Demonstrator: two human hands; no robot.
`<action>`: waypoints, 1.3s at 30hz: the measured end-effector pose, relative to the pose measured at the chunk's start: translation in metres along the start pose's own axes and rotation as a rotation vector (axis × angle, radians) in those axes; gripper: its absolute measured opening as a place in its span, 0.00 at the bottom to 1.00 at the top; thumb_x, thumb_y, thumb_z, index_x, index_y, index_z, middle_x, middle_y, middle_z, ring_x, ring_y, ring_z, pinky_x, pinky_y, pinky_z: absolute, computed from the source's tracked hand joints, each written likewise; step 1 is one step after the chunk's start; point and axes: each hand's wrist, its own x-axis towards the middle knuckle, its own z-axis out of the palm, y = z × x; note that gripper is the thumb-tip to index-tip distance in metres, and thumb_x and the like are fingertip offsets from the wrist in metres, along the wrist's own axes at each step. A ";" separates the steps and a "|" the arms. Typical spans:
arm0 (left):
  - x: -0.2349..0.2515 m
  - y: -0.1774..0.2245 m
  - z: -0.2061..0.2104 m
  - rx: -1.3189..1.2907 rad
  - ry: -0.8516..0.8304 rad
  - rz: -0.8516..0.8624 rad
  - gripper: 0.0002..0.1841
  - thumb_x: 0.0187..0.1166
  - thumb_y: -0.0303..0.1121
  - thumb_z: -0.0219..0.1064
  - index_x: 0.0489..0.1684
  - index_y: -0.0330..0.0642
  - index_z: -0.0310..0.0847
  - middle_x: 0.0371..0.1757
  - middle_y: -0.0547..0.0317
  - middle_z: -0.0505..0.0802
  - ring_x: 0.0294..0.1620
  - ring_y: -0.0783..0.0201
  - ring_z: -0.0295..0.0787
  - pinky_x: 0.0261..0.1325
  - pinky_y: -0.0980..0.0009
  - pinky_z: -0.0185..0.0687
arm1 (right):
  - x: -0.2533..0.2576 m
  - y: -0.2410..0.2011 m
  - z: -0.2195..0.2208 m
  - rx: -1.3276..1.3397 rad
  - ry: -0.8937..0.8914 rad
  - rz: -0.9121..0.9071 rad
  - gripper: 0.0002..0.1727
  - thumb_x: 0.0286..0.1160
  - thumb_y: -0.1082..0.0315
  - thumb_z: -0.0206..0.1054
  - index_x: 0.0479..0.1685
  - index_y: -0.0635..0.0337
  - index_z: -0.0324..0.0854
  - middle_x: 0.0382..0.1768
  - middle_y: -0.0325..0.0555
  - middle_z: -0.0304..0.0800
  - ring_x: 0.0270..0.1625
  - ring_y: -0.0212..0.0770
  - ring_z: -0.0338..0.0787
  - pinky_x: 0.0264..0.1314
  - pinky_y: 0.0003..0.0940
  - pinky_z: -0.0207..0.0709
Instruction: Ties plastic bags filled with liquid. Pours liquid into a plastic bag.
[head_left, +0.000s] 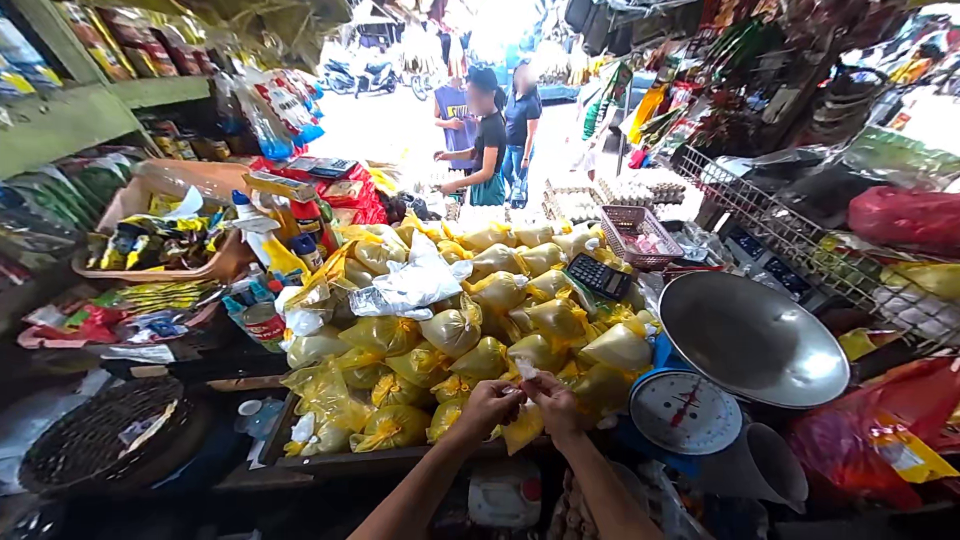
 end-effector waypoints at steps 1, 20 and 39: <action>0.007 -0.003 -0.001 -0.026 0.017 -0.025 0.10 0.84 0.33 0.66 0.38 0.35 0.87 0.24 0.58 0.89 0.23 0.66 0.86 0.30 0.70 0.85 | 0.002 0.005 -0.006 -0.150 -0.043 -0.017 0.09 0.80 0.67 0.68 0.46 0.62 0.92 0.58 0.46 0.92 0.58 0.35 0.90 0.65 0.31 0.84; 0.064 -0.035 -0.048 1.118 -0.062 0.149 0.17 0.88 0.41 0.54 0.54 0.40 0.84 0.49 0.48 0.93 0.52 0.47 0.92 0.53 0.45 0.86 | 0.044 0.055 0.025 -0.504 -0.011 0.076 0.09 0.76 0.65 0.68 0.45 0.54 0.93 0.46 0.37 0.96 0.54 0.29 0.92 0.65 0.34 0.84; 0.072 -0.060 -0.022 0.457 0.229 0.106 0.10 0.83 0.38 0.68 0.46 0.42 0.90 0.54 0.56 0.93 0.51 0.61 0.91 0.58 0.55 0.88 | 0.029 0.058 0.022 -0.770 0.066 -0.153 0.10 0.79 0.65 0.67 0.43 0.60 0.93 0.79 0.47 0.80 0.65 0.45 0.91 0.65 0.47 0.87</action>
